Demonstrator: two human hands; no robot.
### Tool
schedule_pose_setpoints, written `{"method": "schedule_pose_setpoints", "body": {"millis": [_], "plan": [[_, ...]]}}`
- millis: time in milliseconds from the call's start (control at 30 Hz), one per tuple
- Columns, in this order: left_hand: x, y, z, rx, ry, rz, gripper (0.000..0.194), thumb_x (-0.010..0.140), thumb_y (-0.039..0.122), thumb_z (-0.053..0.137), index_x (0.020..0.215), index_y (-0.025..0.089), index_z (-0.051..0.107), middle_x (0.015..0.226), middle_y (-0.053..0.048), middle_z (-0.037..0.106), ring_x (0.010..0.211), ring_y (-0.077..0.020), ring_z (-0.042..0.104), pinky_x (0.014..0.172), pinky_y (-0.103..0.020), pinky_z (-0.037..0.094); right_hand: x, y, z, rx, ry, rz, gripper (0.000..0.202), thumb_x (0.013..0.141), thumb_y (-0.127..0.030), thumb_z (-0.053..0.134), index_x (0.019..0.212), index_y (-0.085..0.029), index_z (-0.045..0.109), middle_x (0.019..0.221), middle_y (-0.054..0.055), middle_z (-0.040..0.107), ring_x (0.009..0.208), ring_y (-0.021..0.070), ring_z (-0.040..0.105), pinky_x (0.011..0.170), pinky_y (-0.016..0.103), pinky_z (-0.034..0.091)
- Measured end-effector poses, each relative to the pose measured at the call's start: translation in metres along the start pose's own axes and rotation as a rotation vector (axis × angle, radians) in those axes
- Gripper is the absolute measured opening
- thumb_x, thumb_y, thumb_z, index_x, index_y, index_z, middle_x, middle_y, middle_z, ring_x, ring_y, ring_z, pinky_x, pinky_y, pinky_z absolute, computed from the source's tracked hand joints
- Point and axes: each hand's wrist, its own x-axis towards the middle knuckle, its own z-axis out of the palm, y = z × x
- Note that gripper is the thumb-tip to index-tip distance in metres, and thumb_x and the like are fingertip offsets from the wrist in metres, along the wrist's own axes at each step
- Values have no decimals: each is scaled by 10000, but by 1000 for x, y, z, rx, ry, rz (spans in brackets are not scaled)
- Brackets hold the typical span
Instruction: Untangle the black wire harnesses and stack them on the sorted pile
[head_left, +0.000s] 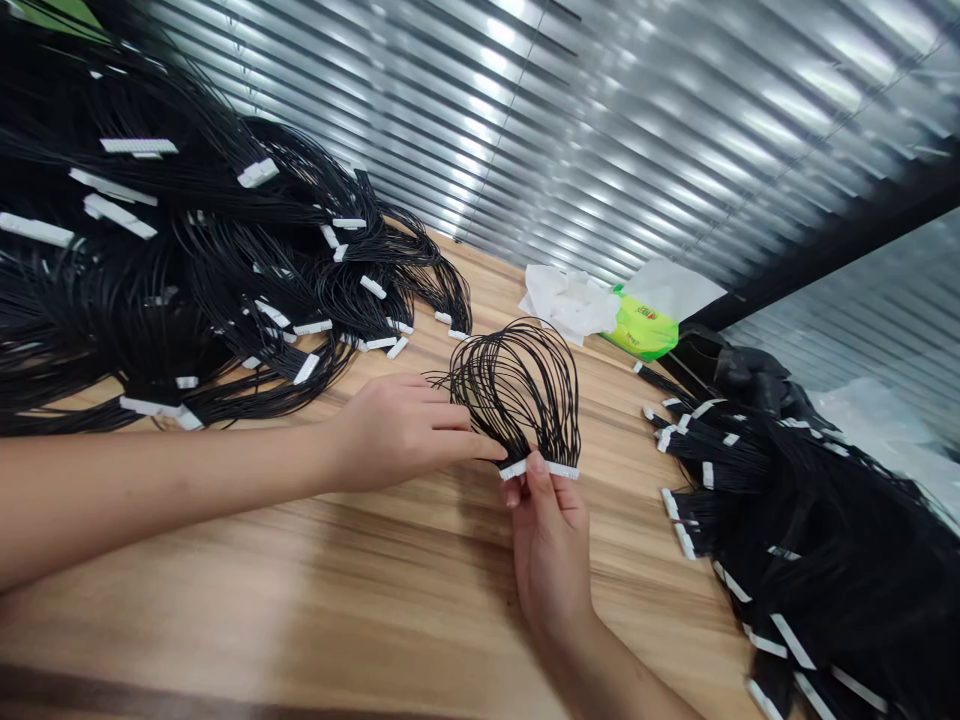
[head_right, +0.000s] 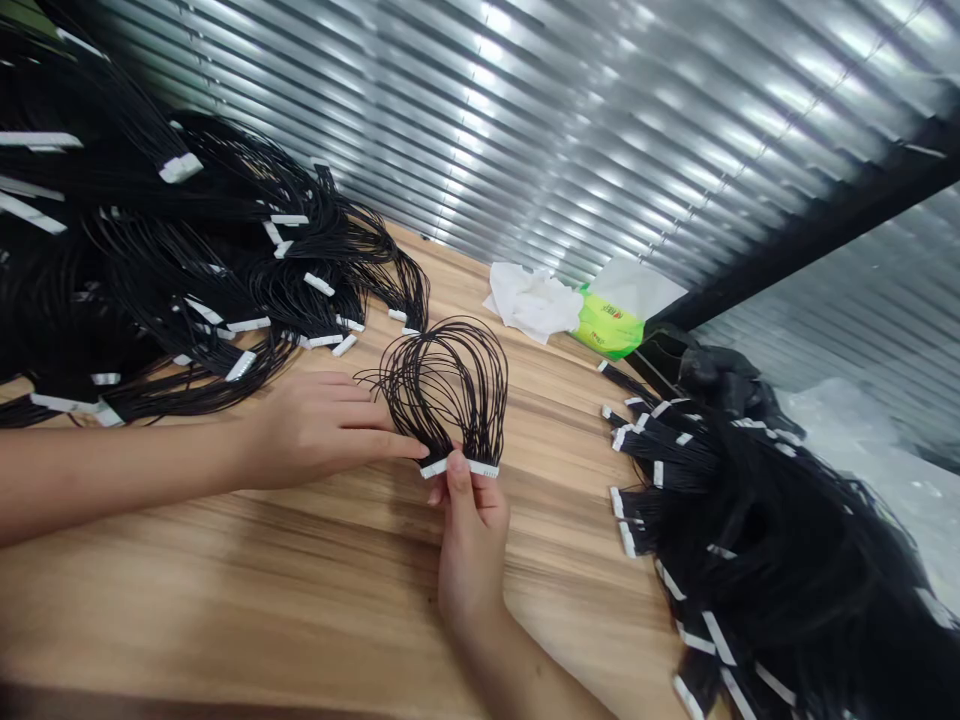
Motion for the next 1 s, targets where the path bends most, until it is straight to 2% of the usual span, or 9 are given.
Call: {"method": "schedule_pose_setpoints", "body": {"millis": [100,233,367,600,800,900,1000], "plan": [[-1,0,0,-2,-20,-7,290,975,200,442,1123,307,666,899,57,734,714,-96,629,624,-254,406,1,0,0,-4,5,5,311,695,-462,784,652,-184,651,566,-53,540,562,96,427,591,245,345],[-2,-1,0,12,-36,24,310,980,198,427,1169,314,642,850,51,725,683,-98,615,606,-257,396,0,0,0,-13,10,8,320,683,-474,789,660,-184,655,569,-54,543,566,97,428,597,246,344],[0,0,0,-22,-65,22,298,975,190,417,1137,283,649,769,49,695,641,-97,595,587,-262,375,-1,0,-1,-28,-11,-3,309,708,-466,773,668,-185,651,582,-53,540,578,102,427,606,251,345],[5,10,-1,-182,-120,-174,181,968,278,478,1039,234,639,900,57,731,702,-114,655,627,-248,403,-2,4,-3,-146,-18,-17,331,727,-498,743,687,-178,666,594,-35,549,592,122,438,628,278,349],[6,13,-3,-243,-142,-238,135,950,274,522,990,227,642,901,68,730,730,-115,665,656,-241,413,-2,7,-6,-181,-30,-10,310,743,-489,736,753,-182,689,588,-36,563,591,126,459,619,278,350],[6,14,-4,-182,-101,-204,140,951,275,518,962,225,649,841,67,721,687,-107,642,627,-250,400,-3,6,-5,-171,-25,-7,310,733,-485,746,745,-181,685,581,-39,564,585,124,460,622,280,354],[5,12,-6,-97,-60,-98,194,966,226,464,955,228,658,770,59,697,642,-100,600,588,-260,374,-3,5,-4,-160,-9,0,318,720,-490,754,745,-180,687,577,-40,566,586,124,462,627,281,356]]}}
